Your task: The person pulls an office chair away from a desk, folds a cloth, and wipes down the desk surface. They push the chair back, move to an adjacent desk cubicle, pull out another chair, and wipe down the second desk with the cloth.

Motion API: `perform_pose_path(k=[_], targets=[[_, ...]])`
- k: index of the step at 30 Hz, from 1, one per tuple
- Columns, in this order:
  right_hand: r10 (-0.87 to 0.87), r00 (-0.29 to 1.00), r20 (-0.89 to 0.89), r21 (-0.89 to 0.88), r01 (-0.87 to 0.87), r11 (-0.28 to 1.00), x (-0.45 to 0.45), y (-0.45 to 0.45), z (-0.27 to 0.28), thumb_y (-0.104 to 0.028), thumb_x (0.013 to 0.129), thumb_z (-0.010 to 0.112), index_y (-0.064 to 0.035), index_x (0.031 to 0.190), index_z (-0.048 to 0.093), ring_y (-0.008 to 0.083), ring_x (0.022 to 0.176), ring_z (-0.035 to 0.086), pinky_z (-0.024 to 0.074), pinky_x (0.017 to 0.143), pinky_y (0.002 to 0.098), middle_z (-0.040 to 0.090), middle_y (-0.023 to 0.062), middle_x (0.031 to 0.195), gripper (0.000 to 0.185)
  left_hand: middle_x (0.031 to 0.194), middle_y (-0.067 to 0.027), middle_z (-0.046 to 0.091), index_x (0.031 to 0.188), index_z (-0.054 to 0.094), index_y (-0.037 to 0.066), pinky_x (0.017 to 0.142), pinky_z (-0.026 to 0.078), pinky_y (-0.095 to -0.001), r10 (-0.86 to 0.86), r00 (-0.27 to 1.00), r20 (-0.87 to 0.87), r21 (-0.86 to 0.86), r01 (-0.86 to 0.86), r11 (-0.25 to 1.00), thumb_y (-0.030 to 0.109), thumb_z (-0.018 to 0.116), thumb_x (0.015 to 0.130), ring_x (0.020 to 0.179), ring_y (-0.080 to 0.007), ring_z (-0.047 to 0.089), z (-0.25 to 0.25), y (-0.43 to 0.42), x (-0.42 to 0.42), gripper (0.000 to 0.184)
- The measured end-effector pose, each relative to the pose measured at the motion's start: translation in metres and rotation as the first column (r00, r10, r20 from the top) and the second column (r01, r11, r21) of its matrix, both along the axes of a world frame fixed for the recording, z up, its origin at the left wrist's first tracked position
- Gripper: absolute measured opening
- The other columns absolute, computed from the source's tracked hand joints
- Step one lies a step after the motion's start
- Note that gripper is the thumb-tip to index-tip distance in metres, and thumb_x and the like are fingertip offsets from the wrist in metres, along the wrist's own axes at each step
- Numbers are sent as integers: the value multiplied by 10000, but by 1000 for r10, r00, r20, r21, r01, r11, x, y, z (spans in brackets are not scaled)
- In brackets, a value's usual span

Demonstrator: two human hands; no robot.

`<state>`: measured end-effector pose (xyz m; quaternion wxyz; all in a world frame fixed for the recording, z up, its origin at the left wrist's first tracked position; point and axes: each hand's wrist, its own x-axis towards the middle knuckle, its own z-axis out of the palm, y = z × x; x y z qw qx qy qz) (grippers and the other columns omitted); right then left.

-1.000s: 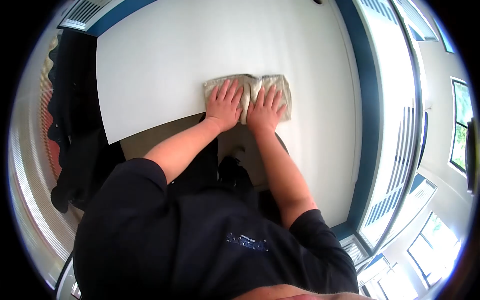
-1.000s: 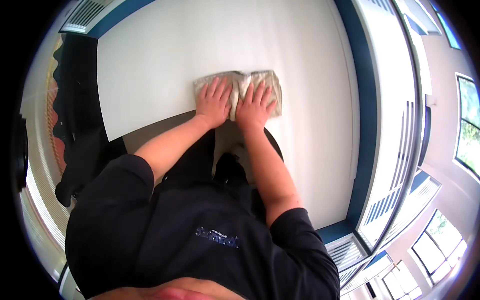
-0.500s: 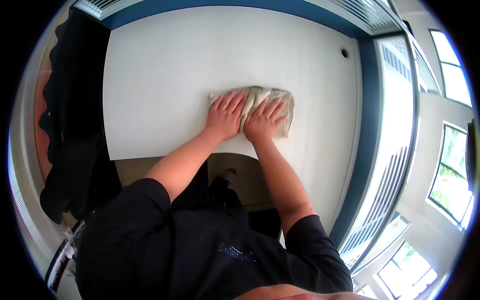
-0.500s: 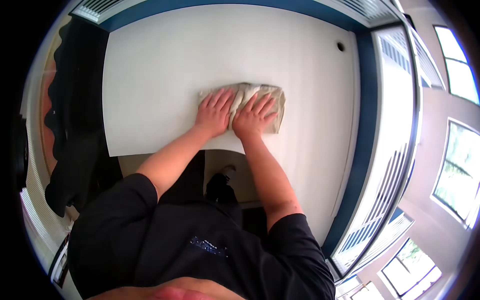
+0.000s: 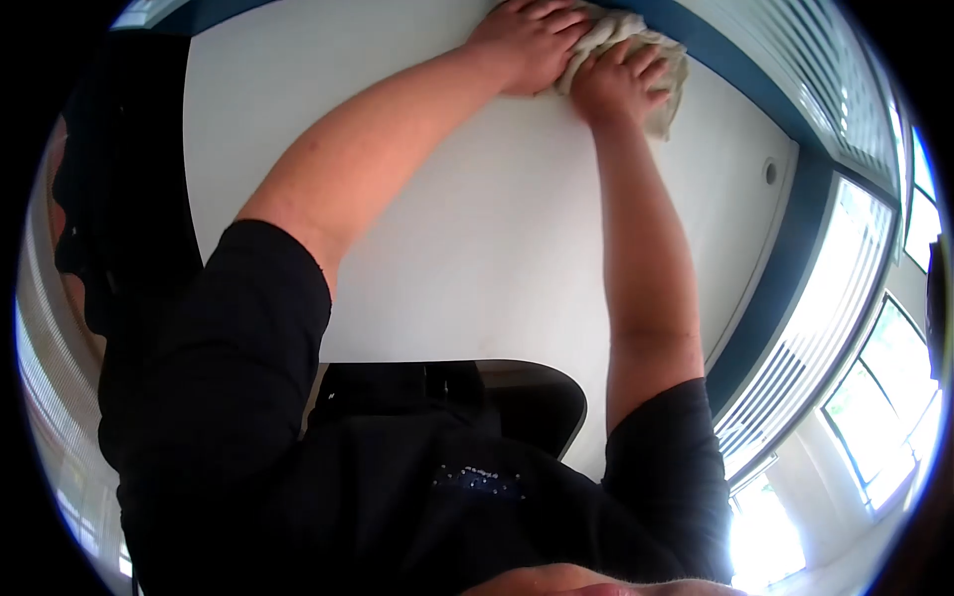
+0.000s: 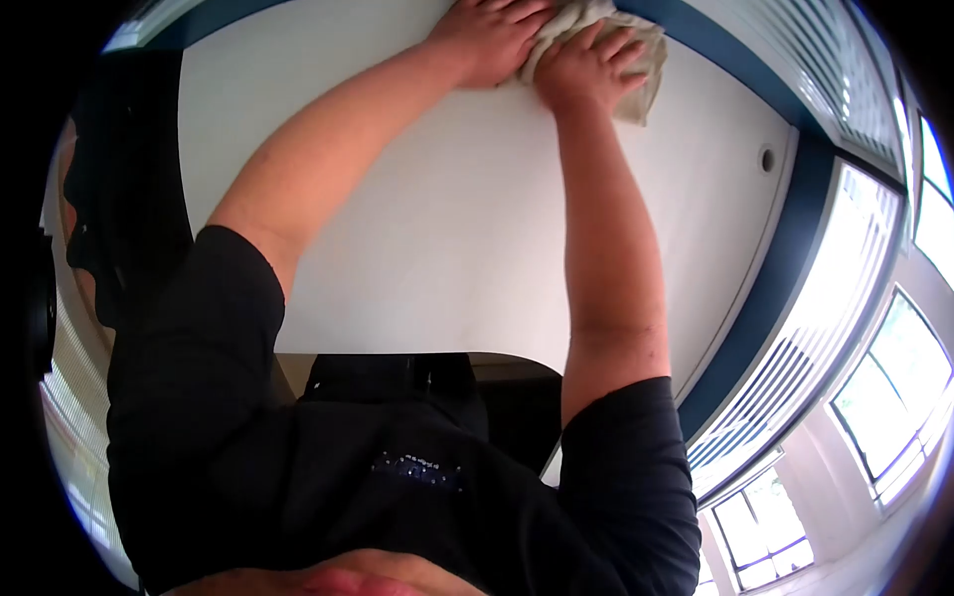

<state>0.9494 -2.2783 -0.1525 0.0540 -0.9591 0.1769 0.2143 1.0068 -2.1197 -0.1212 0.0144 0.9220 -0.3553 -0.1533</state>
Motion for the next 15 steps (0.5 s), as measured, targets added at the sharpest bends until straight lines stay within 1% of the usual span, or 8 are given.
perform_pose_path(k=[2,5,6,10,11,12,14,15], targets=[[12,1000,-6,-83,-13,996,12,-12,-13,-541,1041,367,-136,1697,181,446,1621,43,111,1244,692,82,211,1763,793,1690,-69,375,1606,419,95,1299,158,-463,-33,993,-111,-35,29,999,408,353,1057,1577,-249,285,11,-7,22,636],[-15,994,106,-31,18,999,32,-34,-23,-538,1039,375,-137,1692,209,441,1619,68,113,1252,672,109,207,1760,784,1681,-72,387,1603,424,97,1302,147,-459,20,995,-98,-120,-32,992,414,351,1054,1578,-258,281,-8,-26,41,638],[-60,997,-57,-38,58,998,51,-24,20,-529,1051,371,-88,1681,232,413,1623,105,152,1282,593,158,194,1757,781,1681,-72,387,1603,424,97,1302,147,-459,16,995,-100,-123,-28,992,414,351,1054,1578,-258,281,-11,-34,38,638],[9,991,-134,27,-6,1000,46,-52,47,-534,1054,360,-83,1685,214,442,1622,74,138,1273,621,148,202,1757,789,1681,-79,384,1604,420,104,1304,141,-468,35,999,-29,-67,-36,997,422,376,1046,1578,-258,280,15,-54,34,644],[6,990,-139,78,5,997,40,-56,62,-541,1031,414,-59,1678,222,454,1617,81,113,1283,606,149,214,1753,829,1677,-92,387,1599,429,102,1302,147,-479,17,999,-32,-61,-19,998,426,410,1034,1576,-274,281,21,-55,29,651],[34,999,33,55,-36,998,11,-72,33,-531,1035,389,-136,1687,229,430,1619,83,127,1252,667,119,196,1762,779,1674,-104,390,1593,437,100,1300,153,-489,1,999,-39,-54,-3,999,429,444,1021,1575,-290,282,22,-59,18,660],[62,993,100,133,-75,988,-63,-51,62,-508,1003,427,-122,1676,276,446,1616,89,121,1231,692,153,217,1753,790,1719,12,320,1628,388,190,1298,193,-441,16,1000,-20,137,-13,990,467,408,1082,1595,-199,241,62,-40,-61,614],[115,984,133,92,-128,988,-110,1,68,-511,1005,430,-115,1670,293,455,1612,92,112,1231,696,152,225,1751,786,1725,10,304,1631,385,214,1299,189,-450,53,999,10,144,-54,988,474,437,1071,1597,-207,234,65,14,-117,619]])
